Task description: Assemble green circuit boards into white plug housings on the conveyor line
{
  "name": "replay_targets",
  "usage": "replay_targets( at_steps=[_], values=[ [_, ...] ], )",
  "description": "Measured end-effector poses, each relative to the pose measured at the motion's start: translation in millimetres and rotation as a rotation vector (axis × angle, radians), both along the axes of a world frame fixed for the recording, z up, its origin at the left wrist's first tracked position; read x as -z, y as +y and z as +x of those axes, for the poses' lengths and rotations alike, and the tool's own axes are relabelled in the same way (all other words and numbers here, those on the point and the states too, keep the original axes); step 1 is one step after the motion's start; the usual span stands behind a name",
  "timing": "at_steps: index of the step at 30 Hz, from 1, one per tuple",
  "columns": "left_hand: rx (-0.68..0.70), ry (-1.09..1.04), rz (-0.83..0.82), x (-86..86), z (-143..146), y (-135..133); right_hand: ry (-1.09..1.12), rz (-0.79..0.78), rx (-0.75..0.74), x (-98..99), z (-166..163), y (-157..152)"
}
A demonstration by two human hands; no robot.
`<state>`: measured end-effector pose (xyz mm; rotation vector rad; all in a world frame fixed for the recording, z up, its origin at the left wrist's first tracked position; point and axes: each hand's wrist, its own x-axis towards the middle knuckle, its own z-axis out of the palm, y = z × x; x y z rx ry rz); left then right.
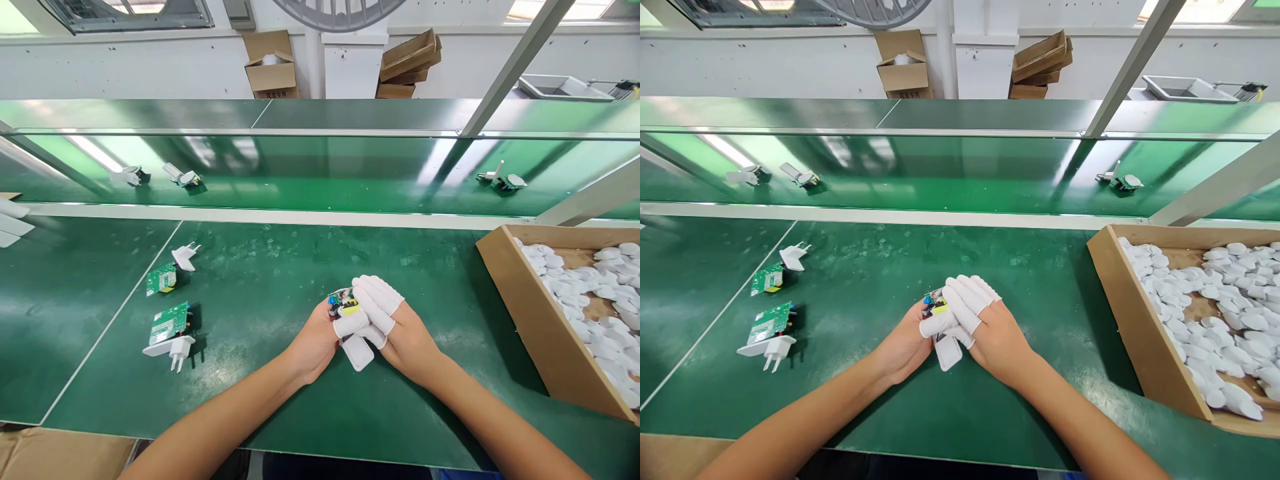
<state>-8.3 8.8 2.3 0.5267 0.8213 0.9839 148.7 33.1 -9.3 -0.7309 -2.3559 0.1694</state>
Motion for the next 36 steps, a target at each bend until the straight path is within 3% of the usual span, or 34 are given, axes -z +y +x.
replay_targets(
  at_steps=[7,19,27,36],
  values=[
    [-0.036,0.085,0.038,-2.3,1.2,-1.6,-0.01,-0.003,0.009,2.4,1.3,-3.3],
    [0.081,0.069,0.065,-3.4,-2.1,-2.2,0.02,0.003,0.022,7.6,1.6,-4.0],
    [0.038,0.094,0.056,-2.2,0.0,-0.5,0.027,-0.041,0.009,8.6,0.3,-6.2],
    [0.123,0.128,0.069,-1.6,-3.3,-0.3,-0.059,-0.238,0.098,2.9,-4.8,-8.4]
  ],
)
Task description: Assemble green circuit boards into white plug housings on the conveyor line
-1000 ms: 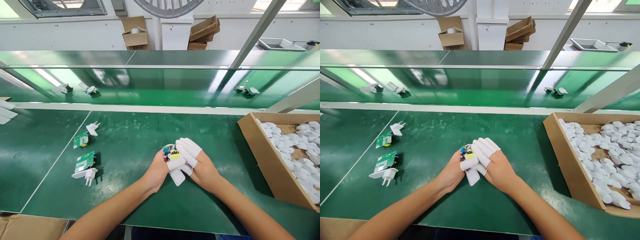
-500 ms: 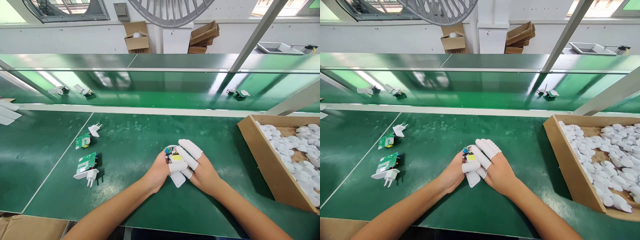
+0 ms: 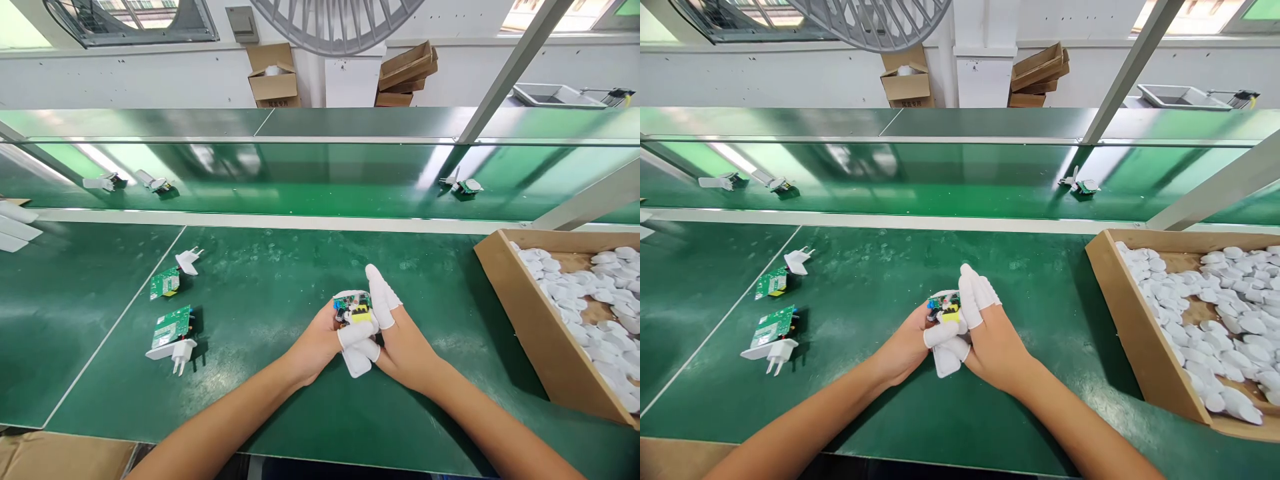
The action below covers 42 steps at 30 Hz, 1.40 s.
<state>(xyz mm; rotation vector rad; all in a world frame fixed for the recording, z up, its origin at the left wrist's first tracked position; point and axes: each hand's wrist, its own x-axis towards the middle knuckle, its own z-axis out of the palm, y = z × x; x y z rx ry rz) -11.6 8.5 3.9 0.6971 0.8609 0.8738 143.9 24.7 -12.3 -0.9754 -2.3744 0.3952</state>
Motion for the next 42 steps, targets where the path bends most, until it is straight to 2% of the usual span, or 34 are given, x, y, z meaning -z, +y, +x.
replay_targets(
  at_steps=[3,6,14,25,32,42],
  values=[
    [0.113,0.089,0.027,-0.9,-0.7,1.1,-0.041,0.024,0.04,0.8,1.8,3.2],
    [0.153,0.111,0.024,-1.2,0.2,0.8,-0.076,0.063,0.043,0.8,2.5,6.1],
    [0.085,0.086,-0.01,2.4,2.3,1.0,-0.155,0.171,0.074,0.5,0.9,6.1],
    [0.077,0.103,-0.038,4.4,3.9,1.6,-0.18,0.122,0.057,-0.1,1.2,4.5],
    [0.034,0.114,-0.014,5.2,4.0,-0.1,-0.056,-0.013,0.039,-2.4,-0.1,2.7],
    [0.041,0.118,-0.017,3.2,3.4,0.7,-0.081,0.018,0.086,0.3,2.8,4.6]
  ],
)
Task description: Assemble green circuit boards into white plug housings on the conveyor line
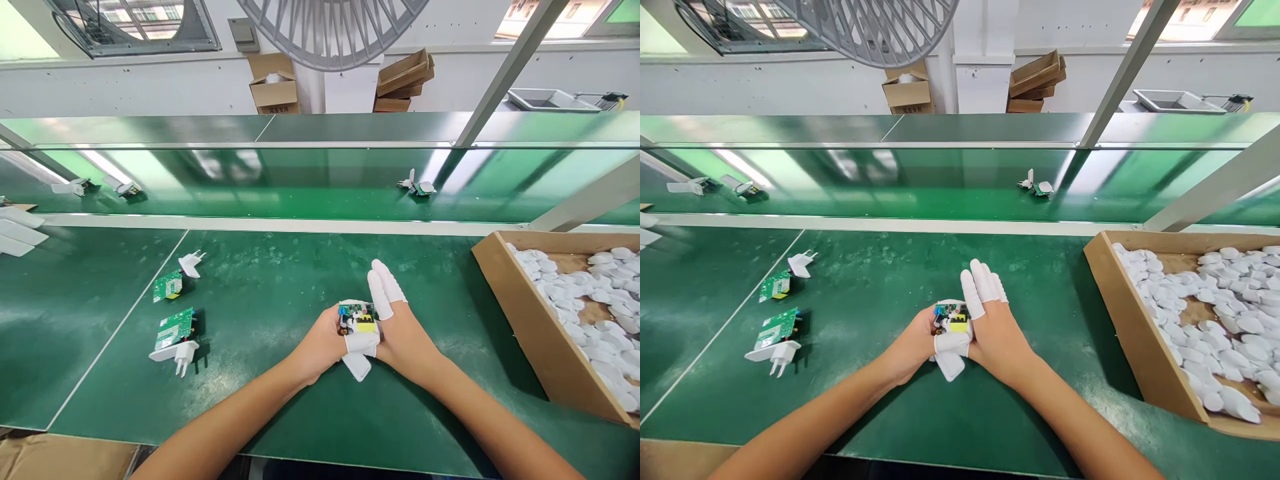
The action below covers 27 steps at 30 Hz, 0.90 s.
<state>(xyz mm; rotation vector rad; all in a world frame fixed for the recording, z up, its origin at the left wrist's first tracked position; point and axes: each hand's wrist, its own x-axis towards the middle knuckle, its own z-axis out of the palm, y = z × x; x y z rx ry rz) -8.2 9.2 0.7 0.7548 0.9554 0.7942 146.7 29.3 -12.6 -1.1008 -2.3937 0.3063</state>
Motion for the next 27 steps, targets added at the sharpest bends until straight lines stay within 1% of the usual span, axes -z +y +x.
replay_targets(
  at_steps=[4,6,9,13,17,23,27],
  values=[
    [-0.041,-0.068,0.026,2.0,0.4,-0.1,0.044,0.006,0.052,2.5,1.6,2.4],
    [-0.072,-0.119,0.029,2.7,0.5,-0.1,0.065,0.028,0.05,2.8,3.1,3.0],
    [-0.084,-0.205,0.016,2.9,1.5,-0.7,0.116,0.089,0.04,1.4,4.7,2.8],
    [-0.081,-0.291,-0.004,2.4,3.8,-2.9,0.223,0.197,0.064,-2.4,5.1,1.7],
    [-0.082,-0.296,-0.005,2.4,4.1,-4.3,0.223,0.287,0.018,-4.0,6.1,1.4],
    [-0.073,-0.32,0.006,3.5,1.5,-3.0,0.204,0.312,-0.056,-1.9,10.8,5.1],
    [-0.078,-0.315,0.007,2.6,1.1,-2.0,0.162,0.334,-0.12,-4.0,14.3,11.9]
  ],
)
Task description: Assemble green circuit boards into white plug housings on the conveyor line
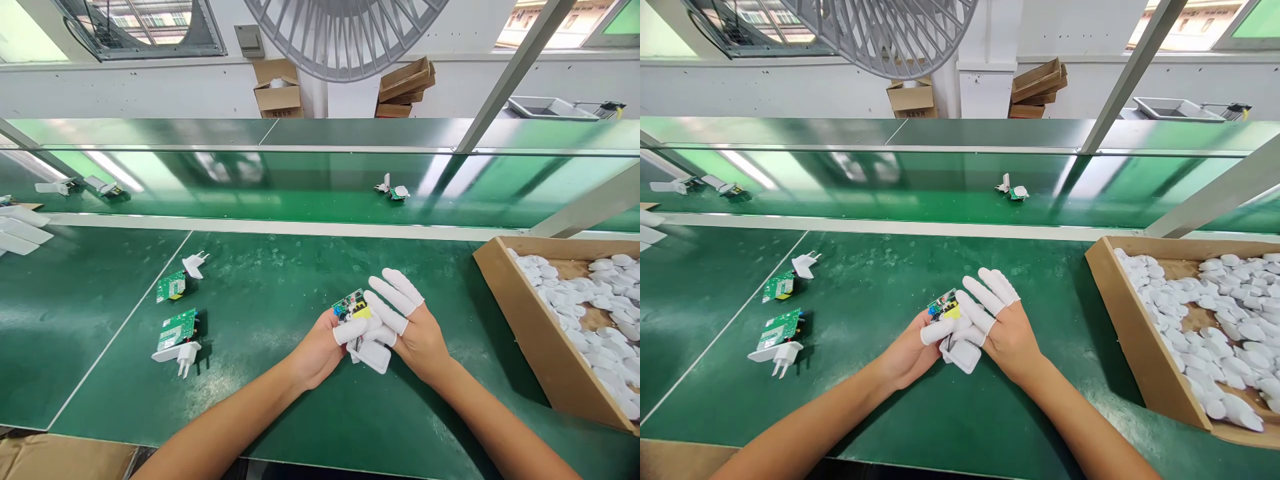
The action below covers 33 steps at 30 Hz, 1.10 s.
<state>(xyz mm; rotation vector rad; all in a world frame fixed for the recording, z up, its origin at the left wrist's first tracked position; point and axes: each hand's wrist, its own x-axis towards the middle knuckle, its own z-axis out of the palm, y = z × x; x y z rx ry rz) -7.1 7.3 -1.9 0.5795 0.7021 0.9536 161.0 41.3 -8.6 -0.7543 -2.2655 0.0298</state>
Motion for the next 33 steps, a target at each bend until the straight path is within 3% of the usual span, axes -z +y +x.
replay_targets(
  at_steps=[6,14,24,33],
  values=[
    [0.038,0.107,0.007,-5.3,-4.4,6.4,-0.12,0.01,-0.04,-6.4,6.9,9.2],
    [0.283,0.425,0.202,-8.3,-19.1,15.1,-0.23,-0.149,-0.009,-13.4,13.4,8.7],
    [0.517,0.469,0.259,-2.4,-26.0,15.9,-0.267,-0.267,-0.192,-14.4,6.5,-1.1],
    [0.56,0.546,0.315,-4.2,-27.4,20.6,-0.305,-0.308,-0.221,-16.0,7.2,2.0]
  ],
)
